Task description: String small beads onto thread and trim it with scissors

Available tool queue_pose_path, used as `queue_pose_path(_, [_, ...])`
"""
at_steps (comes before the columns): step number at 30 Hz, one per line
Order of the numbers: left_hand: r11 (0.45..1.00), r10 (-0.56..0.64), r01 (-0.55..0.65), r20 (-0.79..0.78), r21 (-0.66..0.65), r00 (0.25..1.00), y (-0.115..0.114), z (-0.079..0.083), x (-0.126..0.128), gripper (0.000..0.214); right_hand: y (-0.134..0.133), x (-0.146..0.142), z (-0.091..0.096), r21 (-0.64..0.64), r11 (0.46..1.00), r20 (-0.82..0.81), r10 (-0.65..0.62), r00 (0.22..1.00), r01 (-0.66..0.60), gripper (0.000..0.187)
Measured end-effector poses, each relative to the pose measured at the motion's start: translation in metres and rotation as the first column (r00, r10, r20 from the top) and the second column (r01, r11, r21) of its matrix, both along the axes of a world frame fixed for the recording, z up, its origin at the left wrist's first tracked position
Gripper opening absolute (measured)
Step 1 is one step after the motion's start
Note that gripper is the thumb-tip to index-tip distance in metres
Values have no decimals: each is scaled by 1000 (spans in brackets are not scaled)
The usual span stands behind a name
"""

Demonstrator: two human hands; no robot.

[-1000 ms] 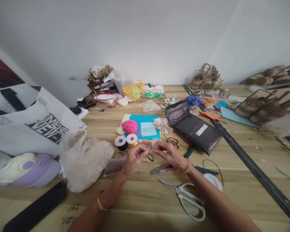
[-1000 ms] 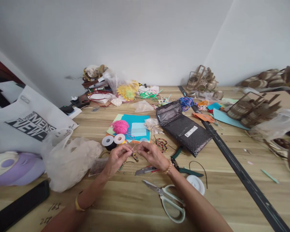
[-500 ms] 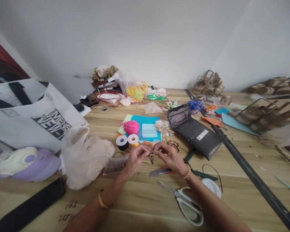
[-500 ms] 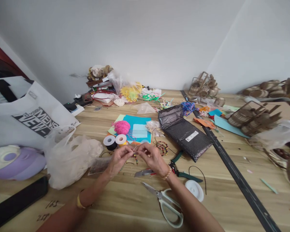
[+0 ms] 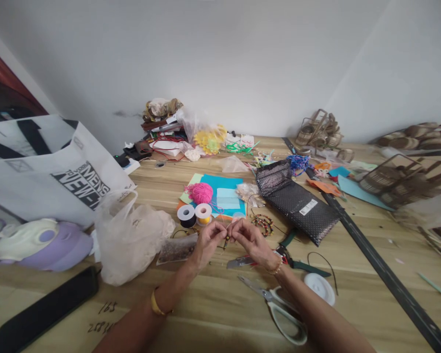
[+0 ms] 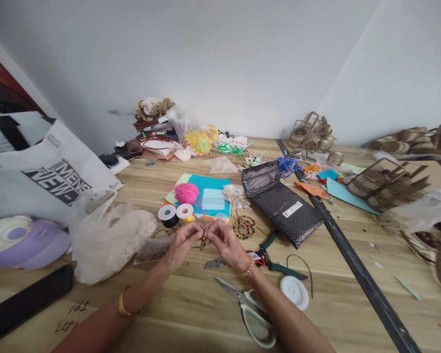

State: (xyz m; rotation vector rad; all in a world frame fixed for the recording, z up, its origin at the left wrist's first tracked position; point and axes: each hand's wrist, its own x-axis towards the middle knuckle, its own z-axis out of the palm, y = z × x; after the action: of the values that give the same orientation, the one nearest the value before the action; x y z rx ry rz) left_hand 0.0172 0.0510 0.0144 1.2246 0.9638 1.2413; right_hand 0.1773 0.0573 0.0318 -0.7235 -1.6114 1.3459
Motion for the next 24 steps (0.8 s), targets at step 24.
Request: queue_pose_path(24, [997, 76, -74, -172, 16, 982, -4, 3, 1, 23, 4, 2, -5, 25, 1000, 51, -12, 999, 11, 27])
